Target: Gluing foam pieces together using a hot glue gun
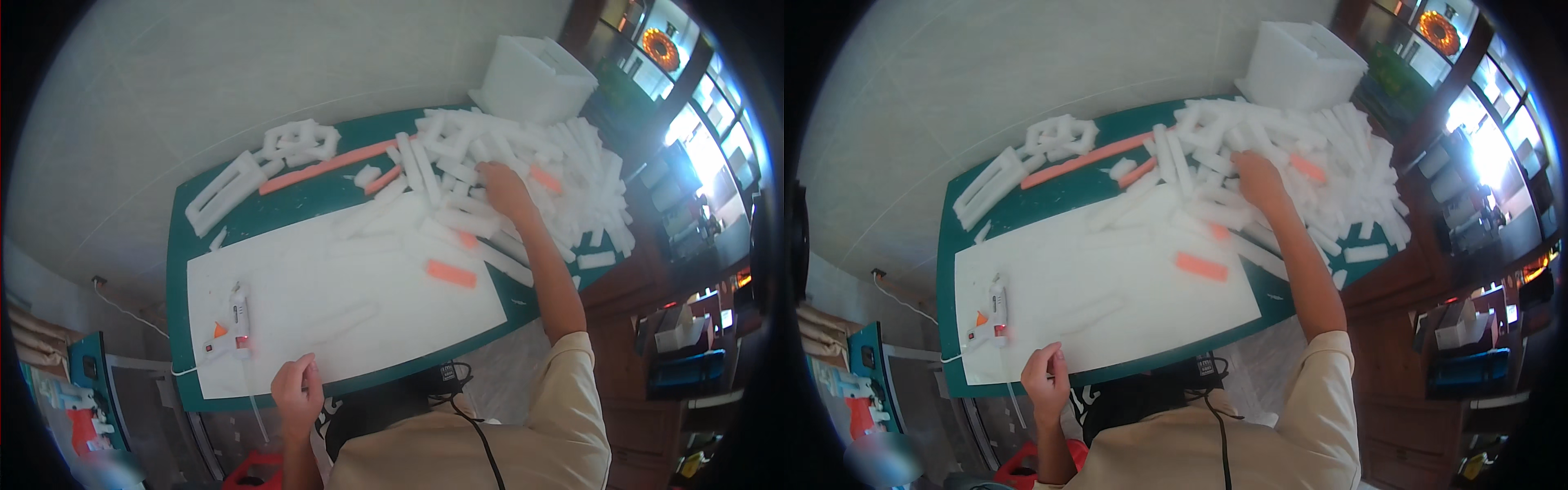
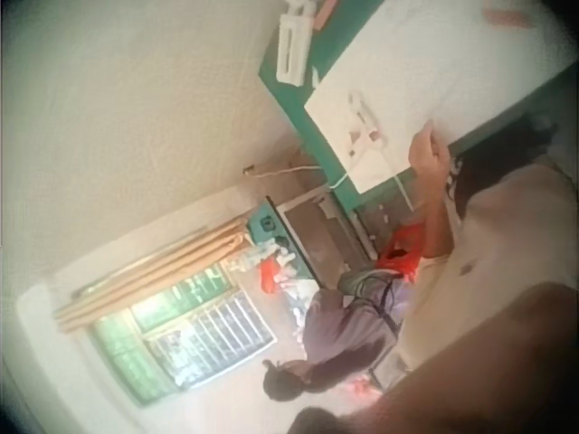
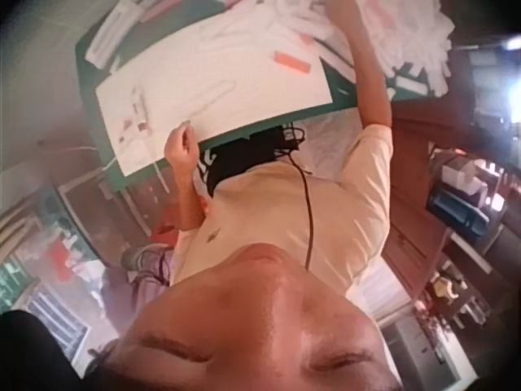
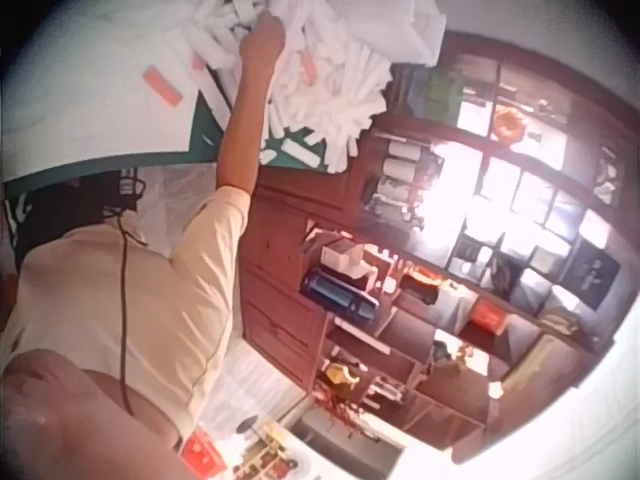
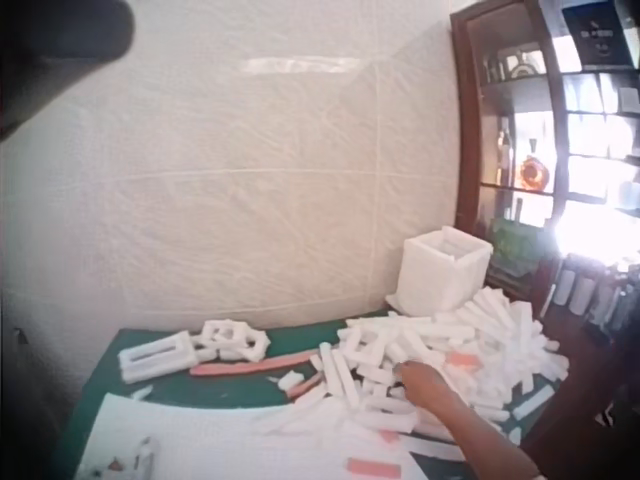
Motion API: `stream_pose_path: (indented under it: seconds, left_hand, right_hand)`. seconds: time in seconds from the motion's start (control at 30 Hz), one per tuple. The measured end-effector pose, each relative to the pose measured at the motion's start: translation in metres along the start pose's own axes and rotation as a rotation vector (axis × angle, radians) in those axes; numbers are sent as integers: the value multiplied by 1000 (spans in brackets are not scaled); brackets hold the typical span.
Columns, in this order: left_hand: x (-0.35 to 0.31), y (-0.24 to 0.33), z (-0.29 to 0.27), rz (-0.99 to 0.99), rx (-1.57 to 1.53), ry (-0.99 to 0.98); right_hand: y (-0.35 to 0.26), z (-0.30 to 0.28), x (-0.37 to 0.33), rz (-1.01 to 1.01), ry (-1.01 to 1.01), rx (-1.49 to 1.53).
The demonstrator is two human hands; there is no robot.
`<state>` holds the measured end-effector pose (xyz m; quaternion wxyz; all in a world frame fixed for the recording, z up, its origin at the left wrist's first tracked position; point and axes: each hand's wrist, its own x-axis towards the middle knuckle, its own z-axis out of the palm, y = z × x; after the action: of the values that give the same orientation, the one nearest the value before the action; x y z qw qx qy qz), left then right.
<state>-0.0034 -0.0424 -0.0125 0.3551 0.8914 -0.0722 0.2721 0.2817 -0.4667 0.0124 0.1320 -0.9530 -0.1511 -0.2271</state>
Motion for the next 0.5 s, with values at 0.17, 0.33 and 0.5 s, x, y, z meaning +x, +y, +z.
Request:
stream_pose_path:
  seconds: [0.17,0.33,0.5]
  left_hand:
    - [-4,2,-8,-34,-7,-36]
    - [-3,-5,-6,4,-39,-41]
    - [-7,0,-7,-52,-87,-49]
  right_hand:
    - [-9,-5,31,92,-439,-95]
    - [-22,-21,26,118,-322,-169]
    - [-36,-41,28,138,-168,-75]
